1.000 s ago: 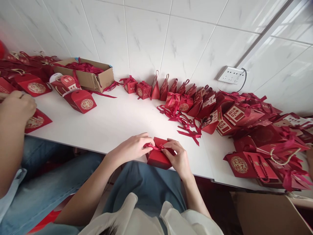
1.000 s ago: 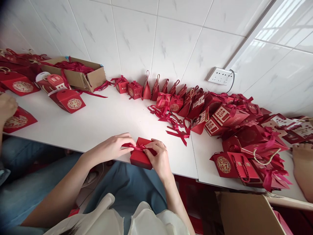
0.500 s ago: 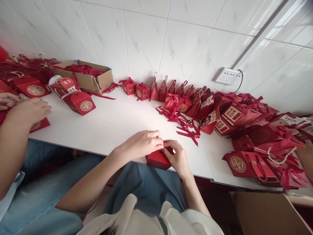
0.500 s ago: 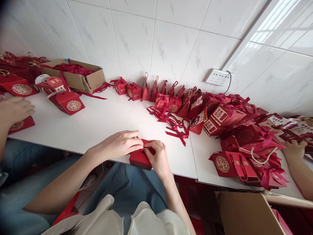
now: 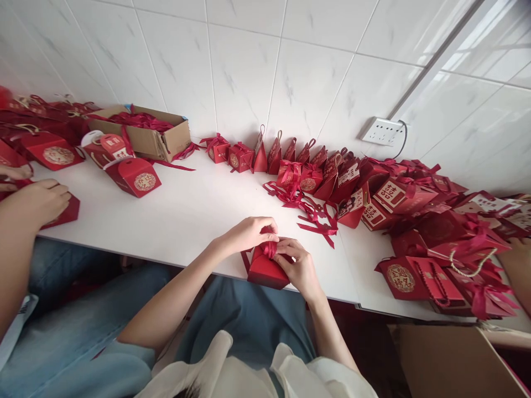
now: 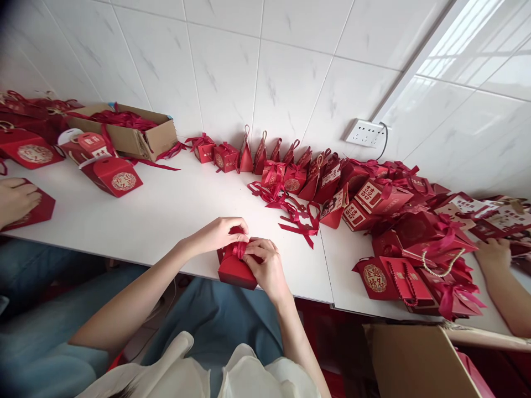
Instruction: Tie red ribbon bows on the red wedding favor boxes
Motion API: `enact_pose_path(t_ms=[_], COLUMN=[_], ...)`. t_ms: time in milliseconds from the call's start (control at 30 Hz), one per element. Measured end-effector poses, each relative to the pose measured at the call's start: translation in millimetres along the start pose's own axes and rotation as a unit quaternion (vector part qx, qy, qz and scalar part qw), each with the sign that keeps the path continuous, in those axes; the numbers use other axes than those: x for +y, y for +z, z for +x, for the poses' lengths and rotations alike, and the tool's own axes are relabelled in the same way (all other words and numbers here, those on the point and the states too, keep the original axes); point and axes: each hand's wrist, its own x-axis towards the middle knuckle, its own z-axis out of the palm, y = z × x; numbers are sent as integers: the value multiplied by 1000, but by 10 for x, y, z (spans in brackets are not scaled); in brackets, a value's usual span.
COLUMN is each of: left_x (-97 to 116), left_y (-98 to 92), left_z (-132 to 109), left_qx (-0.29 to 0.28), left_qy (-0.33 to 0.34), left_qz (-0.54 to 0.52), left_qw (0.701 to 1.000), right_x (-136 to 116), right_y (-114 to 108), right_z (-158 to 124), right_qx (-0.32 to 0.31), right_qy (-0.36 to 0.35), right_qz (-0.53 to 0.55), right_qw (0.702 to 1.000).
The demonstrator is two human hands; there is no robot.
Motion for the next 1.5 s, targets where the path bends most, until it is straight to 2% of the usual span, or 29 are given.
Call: enact_pose_path(t_ms=[200,333,600,700,933,1233,1500], left_x=[-132,-114,-37,25,43,101,82], left_y=[122,184,310,386,565,523,541], left_z=[-17,-114,-406,-465,-410,-372,-360], left_qx=[42,80,120,127,212,187,185], left_qy=[16,22,53,31,-40,-105,-117], left_qz=[-8,32,47,44,-11,-90,-107], left_qw=[999,996,990,990,976,973,970], right_x=[26,22,18,13,-9,3,-2], right_y=[18,43,58,60,44,28,24], right_z=[1,-5,-25,-28,-37,-44,-51], right_qx=[4,42,57,55,47,39,42], right_qy=[13,32,39,40,41,33,30], right_qz=[35,54,39,33,25,8,-13], right_qw=[999,997,997,997,998,999,999])
